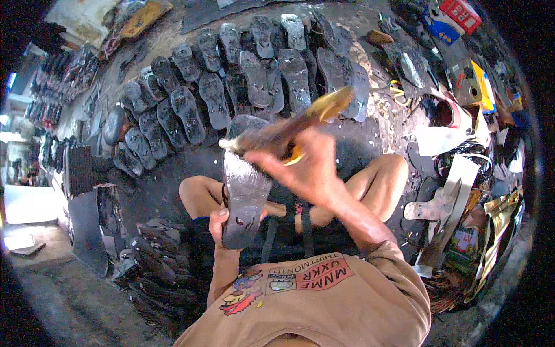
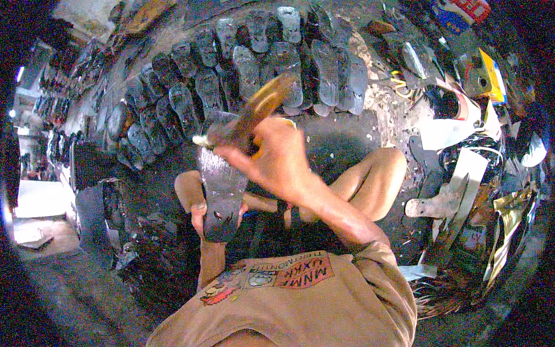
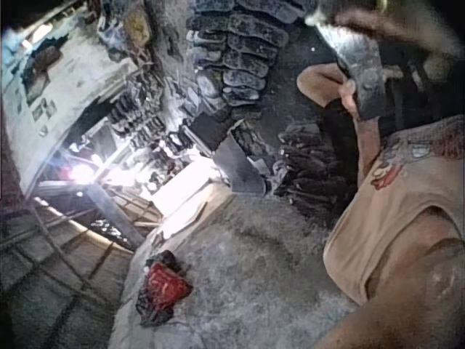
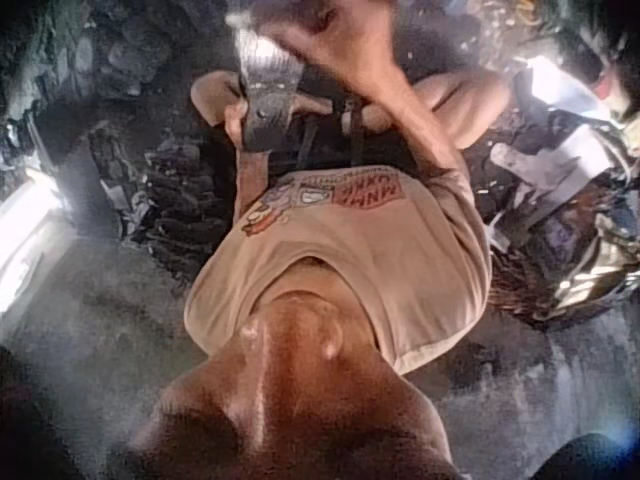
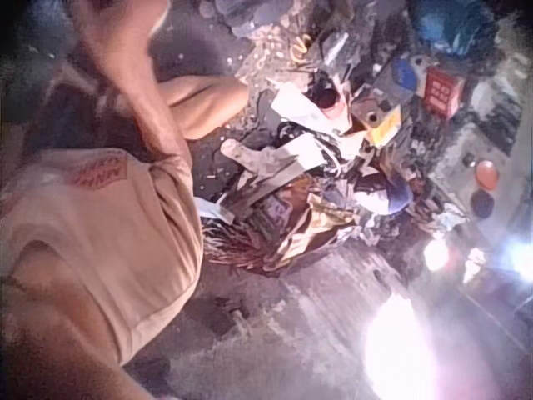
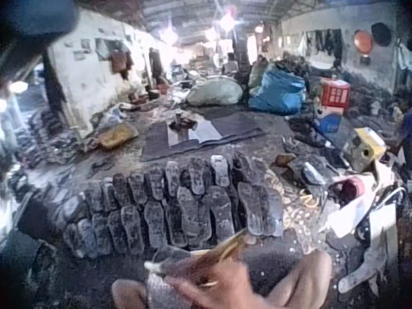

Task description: The person sits on the floor and repeatedly picks up dark shoe parts, dips a brush into a yellow container, and applies a white coating to each part. They place each coated part back into a large pile on the floor and continue the process with the next item.

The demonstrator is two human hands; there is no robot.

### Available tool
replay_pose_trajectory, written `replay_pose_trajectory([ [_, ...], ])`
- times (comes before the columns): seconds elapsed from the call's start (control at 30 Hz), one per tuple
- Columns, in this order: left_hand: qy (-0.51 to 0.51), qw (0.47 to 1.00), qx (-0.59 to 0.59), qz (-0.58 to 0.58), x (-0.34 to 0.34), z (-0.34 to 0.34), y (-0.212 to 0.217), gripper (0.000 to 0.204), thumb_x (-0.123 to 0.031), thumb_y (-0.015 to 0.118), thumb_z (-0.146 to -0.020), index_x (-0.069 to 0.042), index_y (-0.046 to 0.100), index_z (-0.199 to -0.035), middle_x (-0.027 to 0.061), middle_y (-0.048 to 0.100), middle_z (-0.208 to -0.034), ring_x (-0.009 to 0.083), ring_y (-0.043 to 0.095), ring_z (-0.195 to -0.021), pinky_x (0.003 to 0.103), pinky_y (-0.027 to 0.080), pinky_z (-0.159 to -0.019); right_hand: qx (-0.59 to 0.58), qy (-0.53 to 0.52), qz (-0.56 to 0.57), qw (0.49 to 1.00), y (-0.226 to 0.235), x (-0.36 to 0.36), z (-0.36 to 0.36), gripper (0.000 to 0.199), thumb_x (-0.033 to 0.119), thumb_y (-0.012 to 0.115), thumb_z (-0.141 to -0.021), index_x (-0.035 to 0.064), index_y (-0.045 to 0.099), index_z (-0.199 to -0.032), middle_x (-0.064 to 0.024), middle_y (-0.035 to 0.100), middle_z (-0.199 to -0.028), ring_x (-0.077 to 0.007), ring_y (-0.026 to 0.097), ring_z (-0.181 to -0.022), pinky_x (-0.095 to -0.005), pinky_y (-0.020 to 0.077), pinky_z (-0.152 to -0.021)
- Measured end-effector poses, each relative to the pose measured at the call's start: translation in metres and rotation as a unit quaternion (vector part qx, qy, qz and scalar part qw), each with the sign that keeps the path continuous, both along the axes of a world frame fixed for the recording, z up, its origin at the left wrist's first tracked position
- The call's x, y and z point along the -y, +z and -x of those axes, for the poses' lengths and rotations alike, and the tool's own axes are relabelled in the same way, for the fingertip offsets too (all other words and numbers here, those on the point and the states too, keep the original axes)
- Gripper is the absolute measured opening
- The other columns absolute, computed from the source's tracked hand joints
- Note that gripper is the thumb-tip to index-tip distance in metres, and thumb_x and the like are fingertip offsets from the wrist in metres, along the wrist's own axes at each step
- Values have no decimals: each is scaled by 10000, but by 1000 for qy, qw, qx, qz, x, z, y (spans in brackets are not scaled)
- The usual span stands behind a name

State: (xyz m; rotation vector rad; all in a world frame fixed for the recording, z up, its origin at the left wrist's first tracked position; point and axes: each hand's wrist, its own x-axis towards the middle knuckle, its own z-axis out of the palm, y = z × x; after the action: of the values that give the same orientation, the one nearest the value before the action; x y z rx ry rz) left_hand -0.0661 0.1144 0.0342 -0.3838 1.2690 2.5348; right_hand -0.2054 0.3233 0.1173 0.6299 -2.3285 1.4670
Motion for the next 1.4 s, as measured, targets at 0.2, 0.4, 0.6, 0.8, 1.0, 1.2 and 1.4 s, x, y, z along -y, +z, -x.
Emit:
replay_pose_trajectory([
  [0.2, 61, 992, 32, -109, -8, 7, -9, 734, -584, 544, -937, 15, 568, -1361, 211, 687, -1085, 261, 700, -860, 434, 608, -743, 44, -100, 117, 987, -12, -24, 51, 205, 184, 858, -854, 16, 797, -954, -92, 795, -876, -122, 715, -743, -301, 567, -691],
  [0.4, 130, 990, 14, -55, -33, 55, 1, 481, -410, 506, -1084, -130, 525, -1475, 109, 707, -1217, 217, 731, -995, 394, 647, -844, -14, 193, 16, 981, -37, 0, -84, 176, 212, 874, -846, 111, 790, -964, -12, 761, -870, -115, 706, -775, -319, 530, -633],
  [0.6, 111, 986, -4, -128, -46, 60, 6, 483, -395, 475, -1106, -134, 476, -1512, 90, 689, -1228, 205, 721, -1003, 366, 647, -823, 214, 20, 149, 965, -30, 13, -35, 233, 201, 875, -826, 19, 788, -943, -114, 773, -818, -193, 741, -722, -361, 589, -658],
  [0.8, 149, 988, -13, -30, -40, 87, -1, 526, -406, 486, -1104, -149, 432, -1559, 74, 654, -1304, 191, 673, -1092, 345, 595, -872, 233, 12, 253, 939, -26, 13, -69, 192, 172, 893, -825, 54, 800, -944, -114, 779, -919, -171, 737, -777, -320, 552, -606],
  [1.0, 139, 979, -11, -146, -42, 78, -2, 470, -426, 430, -1104, -102, 602, -1397, 101, 693, -1274, 245, 686, -1120, 466, 575, -970, 105, -21, 60, 992, -48, 0, -74, 261, 283, 905, -765, 78, 772, -859, -92, 681, -718, -264, 677, -648, -392, 553, -612],
  [1.2, 135, 983, -68, -101, -46, 77, -9, 484, -404, 409, -1117, -93, 545, -1463, 121, 669, -1314, 260, 674, -1165, 429, 570, -1014, 11, 22, 82, 996, -43, -13, -60, 228, 228, 884, -806, 47, 790, -907, -90, 718, -731, -219, 666, -637, -393, 528, -612],
  [1.4, 37, 957, -75, -276, -47, 71, -3, 516, -446, 451, -1103, -79, 559, -1449, 154, 646, -1371, 267, 672, -1176, 458, 526, -1080, 79, -90, 152, 981, 2, -22, 8, 238, 245, 867, -842, 24, 783, -866, -60, 754, -729, -132, 685, -629, -305, 537, -580],
])
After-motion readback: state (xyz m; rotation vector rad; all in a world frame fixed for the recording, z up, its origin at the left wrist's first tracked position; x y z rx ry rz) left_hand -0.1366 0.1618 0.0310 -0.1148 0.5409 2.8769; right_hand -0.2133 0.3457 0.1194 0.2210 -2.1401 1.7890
